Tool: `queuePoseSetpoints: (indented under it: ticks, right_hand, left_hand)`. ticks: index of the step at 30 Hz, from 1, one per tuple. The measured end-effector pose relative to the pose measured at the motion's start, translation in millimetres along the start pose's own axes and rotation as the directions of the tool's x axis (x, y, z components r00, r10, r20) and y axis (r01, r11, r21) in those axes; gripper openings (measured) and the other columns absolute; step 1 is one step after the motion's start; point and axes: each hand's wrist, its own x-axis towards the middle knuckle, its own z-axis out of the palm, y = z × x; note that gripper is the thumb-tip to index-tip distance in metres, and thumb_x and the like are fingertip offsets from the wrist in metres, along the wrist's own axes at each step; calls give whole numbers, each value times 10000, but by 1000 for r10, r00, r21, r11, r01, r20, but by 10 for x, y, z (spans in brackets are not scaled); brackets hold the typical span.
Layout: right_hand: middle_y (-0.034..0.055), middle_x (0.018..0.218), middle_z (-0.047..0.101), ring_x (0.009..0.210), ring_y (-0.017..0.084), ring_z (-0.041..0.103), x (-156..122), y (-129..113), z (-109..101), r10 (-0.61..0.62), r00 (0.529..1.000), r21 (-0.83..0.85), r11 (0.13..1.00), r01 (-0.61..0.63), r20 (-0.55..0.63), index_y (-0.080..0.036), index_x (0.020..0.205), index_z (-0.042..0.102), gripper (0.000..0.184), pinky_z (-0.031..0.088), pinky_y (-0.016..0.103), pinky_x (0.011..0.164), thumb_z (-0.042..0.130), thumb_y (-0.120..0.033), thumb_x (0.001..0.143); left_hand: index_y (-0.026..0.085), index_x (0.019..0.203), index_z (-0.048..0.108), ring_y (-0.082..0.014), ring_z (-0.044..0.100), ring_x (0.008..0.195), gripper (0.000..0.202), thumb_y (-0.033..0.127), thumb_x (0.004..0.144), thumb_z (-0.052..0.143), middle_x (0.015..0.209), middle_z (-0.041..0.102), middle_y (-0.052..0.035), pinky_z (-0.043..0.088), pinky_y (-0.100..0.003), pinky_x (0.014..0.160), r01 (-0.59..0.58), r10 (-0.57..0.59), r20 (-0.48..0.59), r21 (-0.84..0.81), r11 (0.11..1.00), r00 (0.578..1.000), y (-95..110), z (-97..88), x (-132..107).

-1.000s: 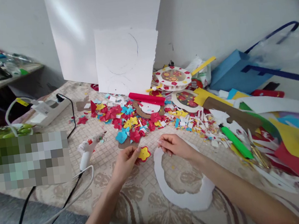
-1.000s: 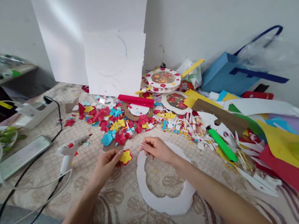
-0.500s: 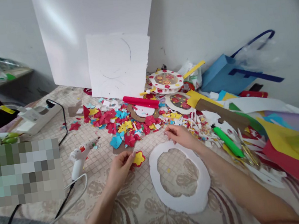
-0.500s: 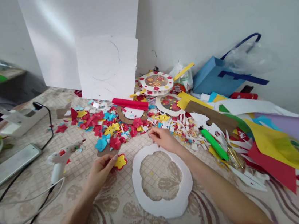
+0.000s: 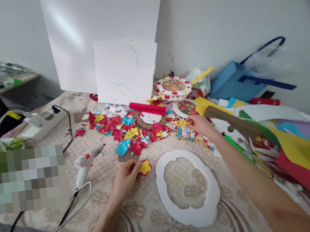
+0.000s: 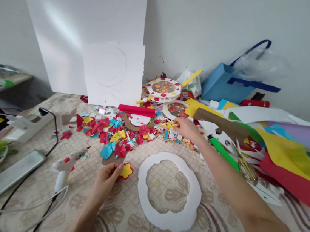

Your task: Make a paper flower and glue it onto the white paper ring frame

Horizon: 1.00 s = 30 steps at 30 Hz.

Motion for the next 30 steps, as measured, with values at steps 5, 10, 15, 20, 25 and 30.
queuePoseSetpoints:
  ticks: [5,10,15,20,25,30]
  right_hand:
    - [58,778,689,703,183,621,-82,-69,67,-10,1000,3,1000,10,10,-177,792,625,94,399,256,617,537,-211,794]
    - [29,752,686,650,157,608,-190,-253,80,-66,998,102,993,64,22,-185,799,623,153,402,245,606,500,-265,841]
    - [23,747,665,635,149,579,-271,-563,104,-167,986,261,952,161,0,-184,803,622,158,403,246,609,496,-268,847]
    - [18,750,651,649,140,562,-234,-1047,218,-325,946,326,896,303,16,-189,799,621,136,405,245,628,506,-240,851]
    - [64,969,631,828,157,590,-99,-1647,452,-545,837,334,799,500,48,-182,927,633,166,434,260,726,480,-162,867]
    - [101,1076,597,1035,194,530,273,-2202,698,-730,684,273,657,703,-4,-157,1010,647,279,422,321,900,421,-76,867]
  left_hand:
    - [147,723,585,-121,502,494,366,483,835,493,598,579,-4,372,-225,464,-48,49,-3,181,982,999,8,-6,-65]
    - [169,846,663,-171,612,704,257,341,873,474,780,664,-42,452,-260,643,-199,272,-71,511,836,960,59,-3,-160]
    - [209,1094,612,-210,630,911,265,279,888,460,1080,625,-84,490,-324,778,-241,426,-129,664,708,896,40,-31,-237]
    - [212,1085,597,-228,604,965,234,253,884,484,1056,632,-86,494,-345,798,-292,558,-145,731,617,817,48,-112,-367]
    - [196,1037,603,-217,611,928,192,208,876,499,1001,659,-78,480,-347,813,-314,608,-156,742,593,778,27,-199,-448]
    - [188,1010,616,-208,612,910,184,176,875,491,959,672,-76,474,-339,807,-325,630,-179,733,598,756,-39,-252,-464]
